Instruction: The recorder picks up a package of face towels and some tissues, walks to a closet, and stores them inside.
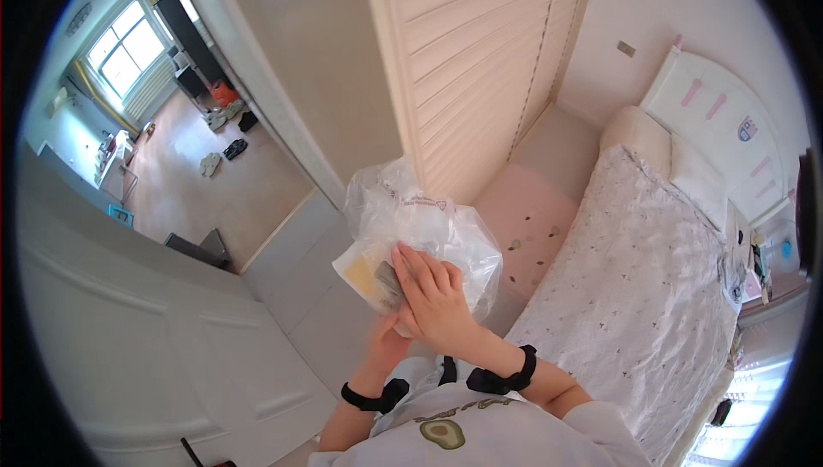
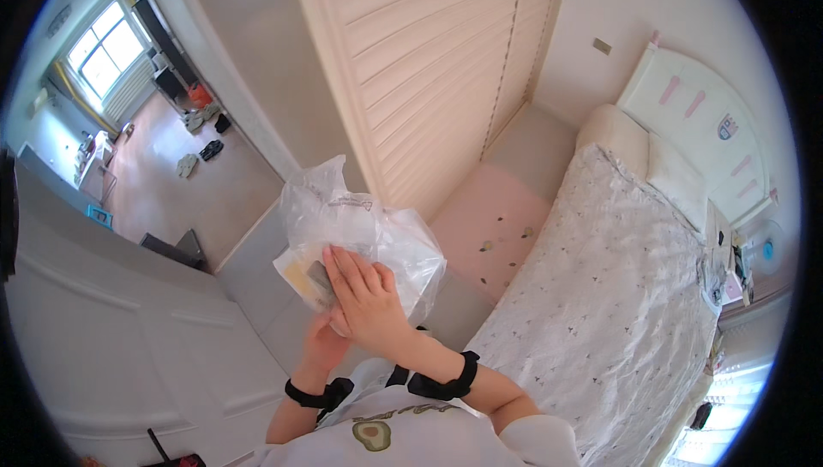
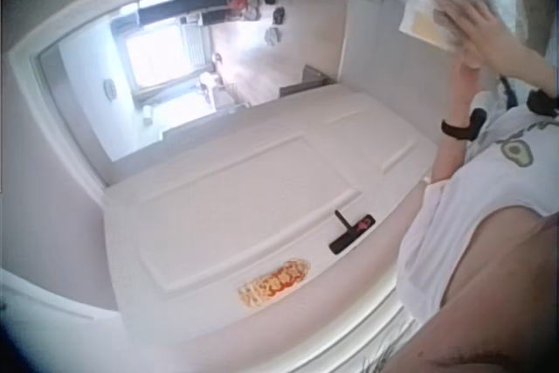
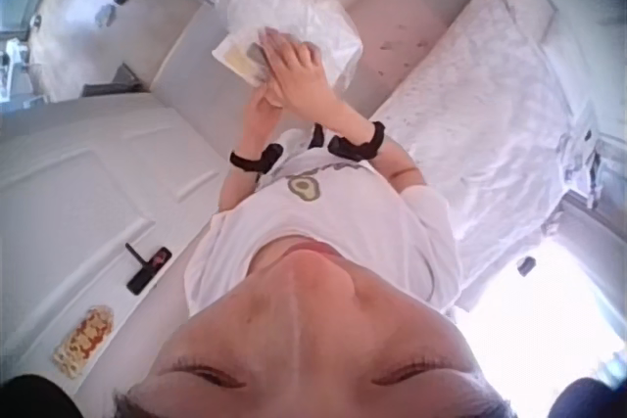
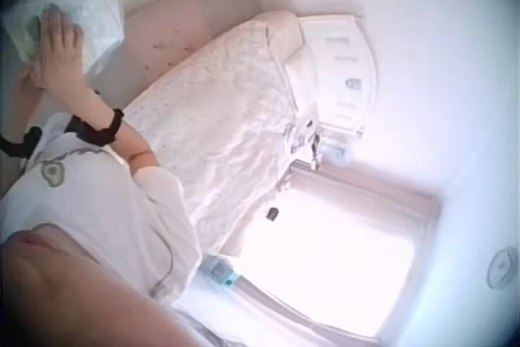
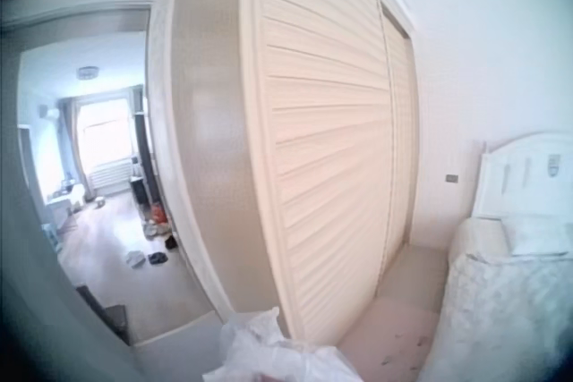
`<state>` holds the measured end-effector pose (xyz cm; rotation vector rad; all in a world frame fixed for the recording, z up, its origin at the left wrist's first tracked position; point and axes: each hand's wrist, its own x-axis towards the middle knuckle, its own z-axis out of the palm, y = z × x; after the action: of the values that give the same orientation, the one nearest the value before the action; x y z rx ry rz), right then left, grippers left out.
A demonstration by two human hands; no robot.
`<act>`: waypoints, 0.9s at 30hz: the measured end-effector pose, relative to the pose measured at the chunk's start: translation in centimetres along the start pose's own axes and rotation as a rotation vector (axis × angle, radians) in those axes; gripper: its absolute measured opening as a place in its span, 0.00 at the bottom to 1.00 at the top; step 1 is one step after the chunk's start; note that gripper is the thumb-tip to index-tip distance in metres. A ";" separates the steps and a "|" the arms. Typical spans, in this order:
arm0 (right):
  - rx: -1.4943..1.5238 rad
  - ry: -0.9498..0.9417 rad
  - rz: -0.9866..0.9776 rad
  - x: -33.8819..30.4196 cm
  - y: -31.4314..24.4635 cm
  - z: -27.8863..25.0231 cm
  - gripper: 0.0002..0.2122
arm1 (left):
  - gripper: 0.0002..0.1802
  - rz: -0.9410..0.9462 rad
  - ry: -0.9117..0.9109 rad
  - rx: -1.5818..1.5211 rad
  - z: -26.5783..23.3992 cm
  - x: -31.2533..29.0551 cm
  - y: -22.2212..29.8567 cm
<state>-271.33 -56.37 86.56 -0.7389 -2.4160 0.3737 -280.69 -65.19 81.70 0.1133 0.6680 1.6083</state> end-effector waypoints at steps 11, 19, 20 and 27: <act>0.272 -0.082 0.029 4.3 9.8 -2.1 0.33 | 0.22 0.123 0.187 0.437 6.5 10.8 0.3; 0.489 0.042 -0.242 11.6 14.4 -3.2 0.26 | 0.27 0.354 0.186 0.618 2.0 14.8 9.5; 0.457 0.148 -0.171 12.9 15.3 -4.2 0.25 | 0.28 0.372 0.222 0.617 0.4 15.0 11.4; 0.381 0.282 -0.034 24.3 19.5 1.5 0.24 | 0.28 0.678 0.365 0.279 0.6 16.8 17.2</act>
<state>-280.48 -26.56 88.17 -0.5376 -2.0110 0.6471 -298.35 -49.25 85.27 0.2761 1.2285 2.2018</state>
